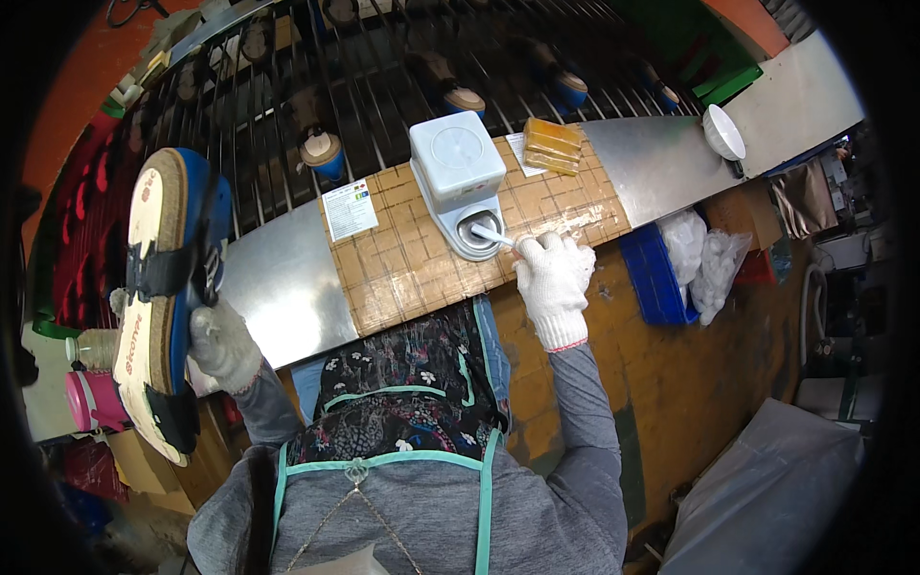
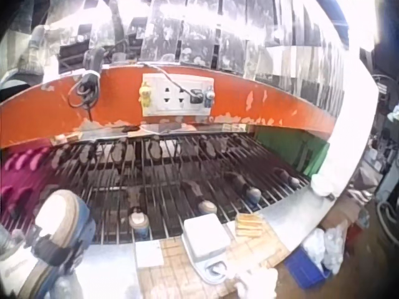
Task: The person repeatedly applies glue to the sole of a blue slipper using a small brush. They dip the brush into a container of glue and spread it along the edges and surface of the slipper sole, then place the slipper on a metal rack. The process is repeated multiple times throughout the clip.
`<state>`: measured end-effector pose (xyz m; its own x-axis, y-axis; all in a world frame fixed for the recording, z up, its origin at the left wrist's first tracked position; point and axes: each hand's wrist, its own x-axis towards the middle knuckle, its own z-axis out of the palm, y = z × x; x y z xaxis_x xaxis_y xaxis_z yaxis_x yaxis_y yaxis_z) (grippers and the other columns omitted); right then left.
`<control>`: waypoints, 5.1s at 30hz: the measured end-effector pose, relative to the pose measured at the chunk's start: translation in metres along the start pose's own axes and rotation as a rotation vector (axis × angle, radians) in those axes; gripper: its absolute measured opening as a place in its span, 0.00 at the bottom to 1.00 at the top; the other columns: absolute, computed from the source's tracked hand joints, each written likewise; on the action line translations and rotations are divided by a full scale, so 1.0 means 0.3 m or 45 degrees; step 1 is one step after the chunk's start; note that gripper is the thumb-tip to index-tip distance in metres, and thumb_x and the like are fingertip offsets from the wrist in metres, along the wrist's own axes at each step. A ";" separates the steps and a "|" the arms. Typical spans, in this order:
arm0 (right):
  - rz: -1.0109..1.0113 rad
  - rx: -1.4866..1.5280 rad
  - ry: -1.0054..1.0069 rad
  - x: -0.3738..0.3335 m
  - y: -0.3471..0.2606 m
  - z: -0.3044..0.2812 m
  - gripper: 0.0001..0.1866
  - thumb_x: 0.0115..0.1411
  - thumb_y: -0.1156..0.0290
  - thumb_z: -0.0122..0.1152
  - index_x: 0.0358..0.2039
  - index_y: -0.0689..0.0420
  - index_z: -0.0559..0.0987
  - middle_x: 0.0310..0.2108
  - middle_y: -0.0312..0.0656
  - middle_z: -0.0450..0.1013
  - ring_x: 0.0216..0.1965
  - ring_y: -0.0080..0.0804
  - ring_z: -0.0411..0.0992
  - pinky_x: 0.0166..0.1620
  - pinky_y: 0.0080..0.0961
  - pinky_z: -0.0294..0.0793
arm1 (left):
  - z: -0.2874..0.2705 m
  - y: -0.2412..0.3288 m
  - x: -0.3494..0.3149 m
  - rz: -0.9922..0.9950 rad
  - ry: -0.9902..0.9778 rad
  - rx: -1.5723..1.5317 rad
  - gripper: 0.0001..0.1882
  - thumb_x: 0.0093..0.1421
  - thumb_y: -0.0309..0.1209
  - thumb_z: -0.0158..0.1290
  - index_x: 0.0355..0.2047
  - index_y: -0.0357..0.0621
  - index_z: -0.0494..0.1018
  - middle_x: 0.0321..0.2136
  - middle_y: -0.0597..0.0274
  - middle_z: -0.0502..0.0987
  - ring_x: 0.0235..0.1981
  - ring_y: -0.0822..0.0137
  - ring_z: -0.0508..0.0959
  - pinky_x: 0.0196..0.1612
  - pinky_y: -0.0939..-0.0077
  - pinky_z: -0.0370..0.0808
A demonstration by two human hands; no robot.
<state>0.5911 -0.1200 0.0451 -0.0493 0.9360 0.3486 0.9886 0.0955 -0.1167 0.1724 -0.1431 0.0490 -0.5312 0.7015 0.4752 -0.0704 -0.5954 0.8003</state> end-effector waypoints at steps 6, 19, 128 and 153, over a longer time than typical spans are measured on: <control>-0.003 0.004 0.030 0.011 0.005 0.005 0.10 0.48 0.65 0.72 0.31 0.44 0.80 0.31 0.35 0.74 0.36 0.38 0.73 0.43 0.42 0.64 | 0.058 0.033 0.037 -0.191 0.106 -0.361 0.24 0.56 0.28 0.64 0.54 0.43 0.75 0.54 0.57 0.77 0.56 0.59 0.75 0.67 0.54 0.64; 0.660 1.248 -0.497 -0.007 0.079 0.007 0.12 0.67 0.62 0.57 0.34 0.57 0.79 0.22 0.31 0.71 0.24 0.18 0.66 0.27 0.21 0.62 | 0.128 -0.059 0.025 0.284 -0.013 0.072 0.16 0.59 0.29 0.61 0.47 0.41 0.74 0.50 0.51 0.78 0.56 0.55 0.76 0.63 0.51 0.69; -0.671 0.704 0.315 0.400 -0.397 -0.335 0.07 0.51 0.69 0.72 0.32 0.54 0.85 0.31 0.36 0.76 0.32 0.32 0.70 0.39 0.30 0.62 | 0.270 0.026 0.192 1.255 -0.738 0.786 0.21 0.46 0.32 0.65 0.41 0.60 0.74 0.52 0.58 0.76 0.57 0.47 0.74 0.44 0.42 0.77; -0.611 1.105 -0.005 0.425 -0.384 -0.317 0.09 0.51 0.67 0.70 0.31 0.58 0.84 0.30 0.41 0.75 0.35 0.37 0.73 0.41 0.32 0.68 | 0.292 0.013 0.164 1.135 -0.633 0.697 0.20 0.47 0.34 0.66 0.41 0.58 0.74 0.51 0.57 0.77 0.58 0.45 0.75 0.50 0.39 0.74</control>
<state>0.4845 -0.0440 0.1913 -0.4190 0.7340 0.5345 0.4167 0.6784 -0.6051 0.2200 -0.0765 0.1075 0.1906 0.2673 0.9446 0.6015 -0.7923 0.1028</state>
